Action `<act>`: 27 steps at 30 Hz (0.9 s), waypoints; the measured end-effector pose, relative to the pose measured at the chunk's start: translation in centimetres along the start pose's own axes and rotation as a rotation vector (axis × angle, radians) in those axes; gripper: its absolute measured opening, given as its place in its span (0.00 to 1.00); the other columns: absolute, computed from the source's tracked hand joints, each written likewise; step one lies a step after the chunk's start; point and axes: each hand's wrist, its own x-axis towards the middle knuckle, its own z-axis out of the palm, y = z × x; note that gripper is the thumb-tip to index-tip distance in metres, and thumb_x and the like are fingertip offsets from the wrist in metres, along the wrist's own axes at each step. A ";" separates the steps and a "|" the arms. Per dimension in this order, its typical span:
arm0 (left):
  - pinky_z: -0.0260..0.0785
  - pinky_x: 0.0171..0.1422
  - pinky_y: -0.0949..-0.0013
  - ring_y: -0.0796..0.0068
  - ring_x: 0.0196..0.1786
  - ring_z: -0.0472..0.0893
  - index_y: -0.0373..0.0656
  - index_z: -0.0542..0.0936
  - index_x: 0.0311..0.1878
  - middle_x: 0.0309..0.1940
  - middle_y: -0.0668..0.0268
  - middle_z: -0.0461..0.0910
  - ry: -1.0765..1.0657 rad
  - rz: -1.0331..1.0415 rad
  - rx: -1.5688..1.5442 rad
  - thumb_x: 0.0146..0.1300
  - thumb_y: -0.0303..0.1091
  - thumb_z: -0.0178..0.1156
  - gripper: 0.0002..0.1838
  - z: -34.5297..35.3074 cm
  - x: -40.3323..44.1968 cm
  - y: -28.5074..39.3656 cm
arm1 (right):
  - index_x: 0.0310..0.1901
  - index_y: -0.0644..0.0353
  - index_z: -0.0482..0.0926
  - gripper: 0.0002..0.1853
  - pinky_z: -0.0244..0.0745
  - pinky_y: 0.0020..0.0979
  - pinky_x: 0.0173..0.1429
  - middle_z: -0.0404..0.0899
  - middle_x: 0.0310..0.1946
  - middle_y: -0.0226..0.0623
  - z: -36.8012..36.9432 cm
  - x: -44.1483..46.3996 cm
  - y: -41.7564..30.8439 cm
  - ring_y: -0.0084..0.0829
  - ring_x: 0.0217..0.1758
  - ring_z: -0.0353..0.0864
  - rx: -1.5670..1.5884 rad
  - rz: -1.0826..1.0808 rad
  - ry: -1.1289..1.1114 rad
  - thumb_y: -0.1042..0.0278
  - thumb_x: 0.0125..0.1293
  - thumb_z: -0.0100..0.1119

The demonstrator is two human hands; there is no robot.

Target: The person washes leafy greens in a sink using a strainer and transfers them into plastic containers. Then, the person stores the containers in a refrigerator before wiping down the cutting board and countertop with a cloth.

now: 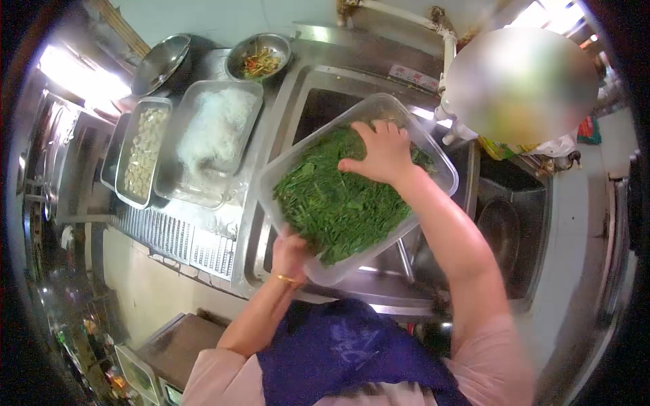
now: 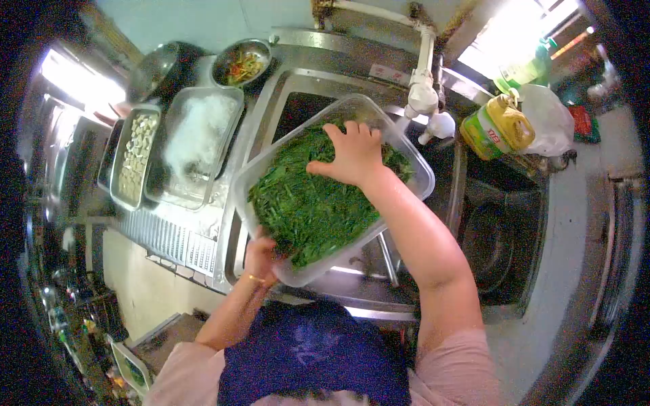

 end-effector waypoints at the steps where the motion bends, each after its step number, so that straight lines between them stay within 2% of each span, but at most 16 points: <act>1: 0.72 0.57 0.54 0.58 0.53 0.75 0.41 0.64 0.63 0.52 0.58 0.73 -0.009 -0.003 -0.017 0.44 0.23 0.49 0.35 0.9 0.6 -0.4 | 0.57 0.49 0.72 0.42 0.67 0.45 0.57 0.71 0.51 0.48 0.9 -0.5 0.0 0.48 0.55 0.70 0.053 -0.009 -0.017 0.33 0.42 0.67; 3: 0.72 0.58 0.55 0.59 0.53 0.76 0.38 0.65 0.61 0.52 0.57 0.73 0.007 0.035 -0.044 0.45 0.20 0.46 0.33 2.6 1.4 -0.4 | 0.56 0.47 0.73 0.45 0.67 0.46 0.56 0.71 0.48 0.44 2.6 -1.9 0.4 0.47 0.54 0.71 0.156 -0.014 -0.039 0.28 0.36 0.66; 4: 0.71 0.58 0.55 0.59 0.53 0.76 0.37 0.65 0.61 0.52 0.57 0.73 0.019 0.054 -0.026 0.45 0.20 0.46 0.33 3.1 1.8 -0.4 | 0.57 0.47 0.72 0.46 0.66 0.47 0.57 0.71 0.47 0.44 1.9 -2.3 -0.2 0.47 0.54 0.70 0.255 -0.012 -0.183 0.30 0.36 0.68; 5: 0.71 0.58 0.55 0.59 0.53 0.76 0.37 0.65 0.61 0.52 0.57 0.73 0.030 0.074 -0.007 0.45 0.19 0.45 0.33 3.6 2.3 -0.5 | 0.61 0.44 0.69 0.48 0.65 0.51 0.58 0.68 0.53 0.47 2.0 -3.3 -1.1 0.51 0.59 0.66 0.293 -0.041 -0.272 0.30 0.36 0.68; 7: 0.71 0.57 0.57 0.60 0.53 0.76 0.37 0.64 0.61 0.52 0.58 0.73 0.019 0.122 0.012 0.44 0.16 0.44 0.34 3.4 3.7 -1.2 | 0.65 0.39 0.64 0.51 0.63 0.54 0.61 0.58 0.63 0.51 3.2 -5.8 -4.3 0.53 0.65 0.58 0.073 -0.227 -0.210 0.34 0.35 0.71; 10: 0.71 0.56 0.57 0.60 0.54 0.75 0.37 0.65 0.61 0.53 0.58 0.73 -0.028 0.146 0.001 0.43 0.16 0.46 0.34 4.2 5.3 -0.8 | 0.68 0.34 0.59 0.53 0.61 0.58 0.62 0.49 0.69 0.50 5.3 -5.5 -3.8 0.56 0.69 0.52 0.055 -0.143 -0.103 0.39 0.35 0.73; 13: 0.72 0.56 0.53 0.57 0.54 0.75 0.37 0.65 0.60 0.53 0.57 0.73 -0.057 0.078 -0.025 0.43 0.16 0.48 0.34 4.3 5.4 -0.1 | 0.68 0.32 0.59 0.53 0.61 0.59 0.63 0.48 0.70 0.49 6.3 -3.7 -1.6 0.56 0.70 0.52 0.220 0.046 -0.185 0.45 0.34 0.75; 14: 0.73 0.53 0.52 0.54 0.52 0.76 0.37 0.66 0.59 0.51 0.56 0.73 0.025 0.062 0.070 0.44 0.17 0.49 0.32 4.7 5.4 0.2 | 0.66 0.37 0.62 0.51 0.65 0.54 0.62 0.54 0.67 0.47 6.9 -3.5 -1.1 0.55 0.66 0.58 0.241 0.019 -0.121 0.53 0.33 0.76; 17: 0.75 0.51 0.53 0.55 0.49 0.77 0.37 0.66 0.58 0.49 0.56 0.73 0.091 0.063 0.047 0.44 0.17 0.49 0.31 4.5 6.6 -0.1 | 0.62 0.46 0.67 0.45 0.69 0.45 0.60 0.62 0.60 0.46 8.7 -2.4 0.7 0.51 0.60 0.67 0.273 0.040 -0.228 0.61 0.35 0.76; 20: 0.76 0.50 0.56 0.58 0.46 0.78 0.36 0.67 0.57 0.47 0.56 0.74 0.136 0.149 0.124 0.44 0.16 0.48 0.30 4.5 6.9 0.0 | 0.54 0.48 0.72 0.35 0.76 0.43 0.48 0.69 0.50 0.43 11.9 -2.7 2.8 0.47 0.51 0.73 0.340 0.033 0.016 0.69 0.39 0.72; 26: 0.72 0.54 0.67 0.67 0.47 0.77 0.31 0.69 0.54 0.48 0.59 0.74 0.099 0.419 0.454 0.43 0.15 0.50 0.28 4.4 7.2 1.4 | 0.52 0.51 0.72 0.34 0.75 0.43 0.50 0.70 0.47 0.45 15.2 -3.3 8.5 0.47 0.49 0.75 0.395 0.280 0.108 0.73 0.38 0.71; 27: 0.71 0.55 0.68 0.68 0.49 0.77 0.31 0.69 0.55 0.49 0.59 0.74 0.107 0.456 0.515 0.43 0.15 0.50 0.29 4.7 7.2 1.4 | 0.53 0.52 0.71 0.35 0.75 0.43 0.52 0.69 0.50 0.45 15.1 -3.4 9.2 0.48 0.50 0.74 0.403 0.369 0.076 0.72 0.38 0.71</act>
